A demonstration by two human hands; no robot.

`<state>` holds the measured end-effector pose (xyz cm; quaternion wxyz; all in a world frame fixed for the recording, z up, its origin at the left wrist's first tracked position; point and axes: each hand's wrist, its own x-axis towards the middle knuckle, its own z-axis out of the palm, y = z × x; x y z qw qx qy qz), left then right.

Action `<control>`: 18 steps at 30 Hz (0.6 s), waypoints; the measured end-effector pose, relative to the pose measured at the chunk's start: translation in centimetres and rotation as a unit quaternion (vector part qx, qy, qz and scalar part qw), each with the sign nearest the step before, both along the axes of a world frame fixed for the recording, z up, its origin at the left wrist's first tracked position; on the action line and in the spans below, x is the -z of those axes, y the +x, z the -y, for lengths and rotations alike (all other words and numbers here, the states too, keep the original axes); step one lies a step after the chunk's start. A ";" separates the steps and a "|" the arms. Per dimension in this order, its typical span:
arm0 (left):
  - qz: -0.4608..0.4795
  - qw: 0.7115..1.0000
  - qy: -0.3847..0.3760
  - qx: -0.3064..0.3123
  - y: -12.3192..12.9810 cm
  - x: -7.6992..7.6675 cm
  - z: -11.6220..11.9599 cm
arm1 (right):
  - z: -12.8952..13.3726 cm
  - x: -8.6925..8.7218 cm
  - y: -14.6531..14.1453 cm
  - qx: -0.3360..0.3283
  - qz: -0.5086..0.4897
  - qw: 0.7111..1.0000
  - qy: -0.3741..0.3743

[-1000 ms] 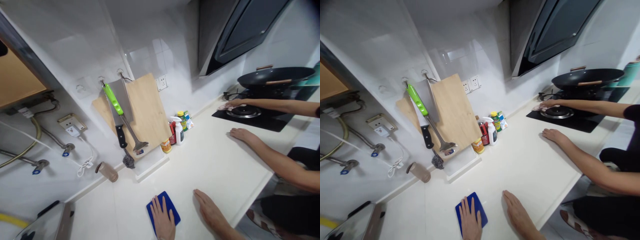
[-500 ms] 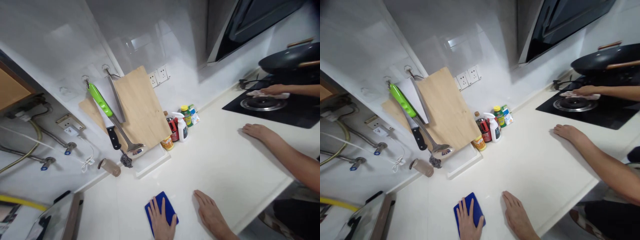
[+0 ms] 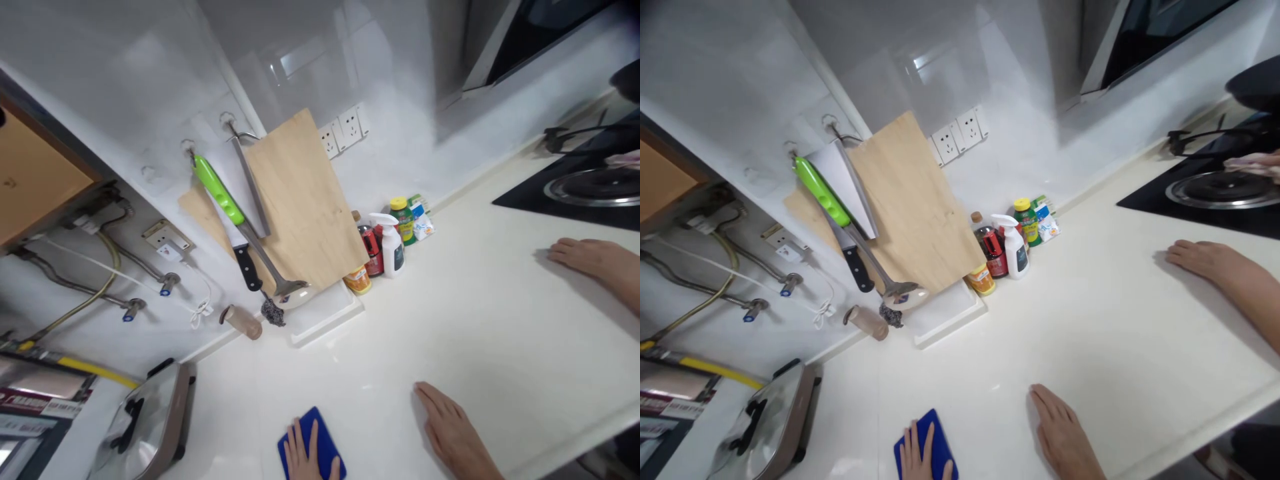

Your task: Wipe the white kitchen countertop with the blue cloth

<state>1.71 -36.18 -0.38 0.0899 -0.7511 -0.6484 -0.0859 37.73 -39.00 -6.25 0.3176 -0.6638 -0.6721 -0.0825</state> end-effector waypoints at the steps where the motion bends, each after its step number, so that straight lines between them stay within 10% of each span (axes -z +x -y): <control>1: -0.001 1.000 0.003 -0.006 -0.3 -0.4 -0.9 | 0.0 0.3 0.0 0.002 0.003 1.000 0.003; 18: 0.066 0.997 0.004 0.031 -4.5 -2.8 -12.3 | 1.1 2.5 -0.1 0.020 0.033 0.999 0.036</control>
